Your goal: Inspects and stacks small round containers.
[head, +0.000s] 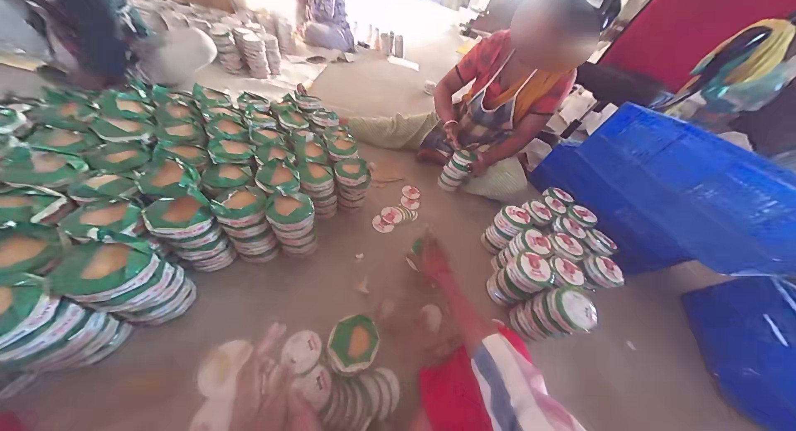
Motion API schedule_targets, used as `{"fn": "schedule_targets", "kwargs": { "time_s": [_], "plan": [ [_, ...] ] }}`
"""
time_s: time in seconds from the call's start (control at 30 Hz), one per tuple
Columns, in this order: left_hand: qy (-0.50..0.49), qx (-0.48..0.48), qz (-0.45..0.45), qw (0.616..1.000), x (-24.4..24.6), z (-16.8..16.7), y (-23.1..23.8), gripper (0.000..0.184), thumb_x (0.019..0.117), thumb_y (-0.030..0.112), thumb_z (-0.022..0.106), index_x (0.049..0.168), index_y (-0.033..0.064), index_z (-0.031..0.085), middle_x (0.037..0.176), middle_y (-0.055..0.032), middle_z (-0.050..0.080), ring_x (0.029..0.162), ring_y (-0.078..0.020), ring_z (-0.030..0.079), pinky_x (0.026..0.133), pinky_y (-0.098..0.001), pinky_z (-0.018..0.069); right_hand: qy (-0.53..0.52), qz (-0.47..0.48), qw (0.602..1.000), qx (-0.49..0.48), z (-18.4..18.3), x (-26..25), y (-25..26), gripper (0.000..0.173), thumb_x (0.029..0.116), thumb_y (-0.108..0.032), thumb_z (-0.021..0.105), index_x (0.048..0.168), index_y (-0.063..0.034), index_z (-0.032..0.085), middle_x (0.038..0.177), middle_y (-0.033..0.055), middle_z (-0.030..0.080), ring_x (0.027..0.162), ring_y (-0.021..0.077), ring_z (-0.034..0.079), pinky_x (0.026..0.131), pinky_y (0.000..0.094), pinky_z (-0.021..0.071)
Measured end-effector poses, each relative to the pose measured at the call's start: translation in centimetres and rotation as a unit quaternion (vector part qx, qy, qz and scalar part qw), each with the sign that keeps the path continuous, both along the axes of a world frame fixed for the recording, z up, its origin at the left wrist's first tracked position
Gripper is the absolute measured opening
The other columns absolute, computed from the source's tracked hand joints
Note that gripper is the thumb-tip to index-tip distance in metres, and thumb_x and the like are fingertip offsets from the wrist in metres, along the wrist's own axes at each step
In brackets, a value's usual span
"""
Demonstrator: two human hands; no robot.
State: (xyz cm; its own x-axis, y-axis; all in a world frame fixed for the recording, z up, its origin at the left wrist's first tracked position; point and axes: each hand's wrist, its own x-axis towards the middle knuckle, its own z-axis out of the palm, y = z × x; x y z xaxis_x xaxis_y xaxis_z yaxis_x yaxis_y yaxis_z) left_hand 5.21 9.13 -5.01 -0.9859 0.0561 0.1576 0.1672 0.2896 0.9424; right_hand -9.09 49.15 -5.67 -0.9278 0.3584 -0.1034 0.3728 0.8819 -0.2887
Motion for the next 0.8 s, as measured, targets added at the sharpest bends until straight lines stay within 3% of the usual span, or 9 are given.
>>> {"fn": "schedule_targets", "kwargs": {
  "time_s": [0.07,0.13,0.23,0.33,0.47,0.63,0.73,0.8],
  "plan": [
    [-0.012,0.022,-0.010,1.000,0.0,-0.1,0.3,0.072,0.0957,0.036,0.058,0.153,-0.0023,0.037,0.151,-0.0207,0.049,0.140,-0.0251,0.047,0.110,-0.0401,0.0441,0.022,0.002,1.000,-0.009,1.7,1.5,-1.7,0.107,0.0883,-0.056,0.071,0.165,-0.0108,0.012,0.169,0.0223,0.018,0.156,0.0465,0.013,0.122,0.0703,0.0097],
    [-0.028,0.031,-0.030,0.999,0.1,-0.2,0.6,0.080,0.0925,0.042,0.062,0.155,0.0001,0.035,0.152,-0.0172,0.049,0.142,-0.0230,0.046,0.114,-0.0403,0.0407,0.019,0.014,0.999,0.022,2.4,5.4,-4.0,0.103,0.0864,-0.057,0.072,0.164,-0.0127,0.021,0.168,0.0262,0.016,0.155,0.0496,0.010,0.122,0.0693,0.0095],
    [-0.040,0.021,-0.048,0.998,0.6,-0.7,1.3,0.085,0.0899,0.045,0.065,0.156,0.0010,0.035,0.152,-0.0167,0.050,0.142,-0.0257,0.045,0.115,-0.0438,0.0397,-0.078,0.048,0.994,0.050,2.0,13.1,-6.8,0.088,0.0870,-0.054,0.072,0.154,-0.0041,0.044,0.167,0.0282,0.016,0.155,0.0493,0.007,0.121,0.0726,0.0054],
    [-0.024,-0.014,-0.068,0.997,1.0,-1.3,1.7,0.084,0.0914,0.049,0.064,0.155,0.0011,0.037,0.150,-0.0165,0.052,0.142,-0.0290,0.045,0.115,-0.0504,0.0377,-0.188,0.053,0.979,0.054,1.2,17.8,-7.8,0.088,0.0837,-0.049,0.078,0.154,-0.0075,0.045,0.170,0.0223,0.010,0.157,0.0458,0.001,0.120,0.0729,0.0022],
    [-0.044,-0.046,-0.080,0.995,1.3,-1.4,2.0,0.083,0.0886,0.047,0.067,0.154,0.0041,0.040,0.150,-0.0154,0.053,0.142,-0.0307,0.045,0.116,-0.0525,0.0364,-0.183,0.045,0.980,0.069,1.0,19.0,-7.7,0.074,0.0838,-0.041,0.079,0.146,-0.0072,0.056,0.171,0.0190,0.014,0.157,0.0426,0.006,0.120,0.0717,0.0083],
    [-0.033,-0.074,-0.089,0.993,1.3,-1.8,2.8,0.083,0.0855,0.044,0.071,0.149,-0.0018,0.045,0.145,-0.0212,0.055,0.138,-0.0406,0.048,0.114,-0.0592,0.0362,-0.212,0.050,0.973,0.081,0.1,18.2,-7.9,0.076,0.0869,-0.051,0.073,0.145,-0.0050,0.056,0.171,0.0172,0.014,0.158,0.0421,0.002,0.121,0.0708,0.0038],
    [-0.050,-0.077,-0.094,0.991,1.4,-1.6,3.1,0.080,0.0844,0.036,0.076,0.149,-0.0014,0.046,0.146,-0.0210,0.055,0.138,-0.0412,0.047,0.115,-0.0586,0.0351,-0.203,0.051,0.976,0.065,-0.3,17.8,-7.8,0.076,0.0828,-0.050,0.078,0.142,-0.0069,0.059,0.169,0.0138,0.025,0.157,0.0438,0.005,0.120,0.0711,0.0107],
    [-0.064,-0.091,-0.096,0.989,1.3,-1.8,3.3,0.084,0.0816,0.034,0.081,0.150,0.0005,0.045,0.147,-0.0213,0.054,0.139,-0.0418,0.047,0.115,-0.0588,0.0353,-0.154,0.048,0.987,0.022,-0.4,18.0,-7.4,0.074,0.0833,-0.047,0.079,0.143,-0.0082,0.058,0.165,0.0170,0.032,0.156,0.0450,0.011,0.121,0.0686,0.0149]
  ]
}}
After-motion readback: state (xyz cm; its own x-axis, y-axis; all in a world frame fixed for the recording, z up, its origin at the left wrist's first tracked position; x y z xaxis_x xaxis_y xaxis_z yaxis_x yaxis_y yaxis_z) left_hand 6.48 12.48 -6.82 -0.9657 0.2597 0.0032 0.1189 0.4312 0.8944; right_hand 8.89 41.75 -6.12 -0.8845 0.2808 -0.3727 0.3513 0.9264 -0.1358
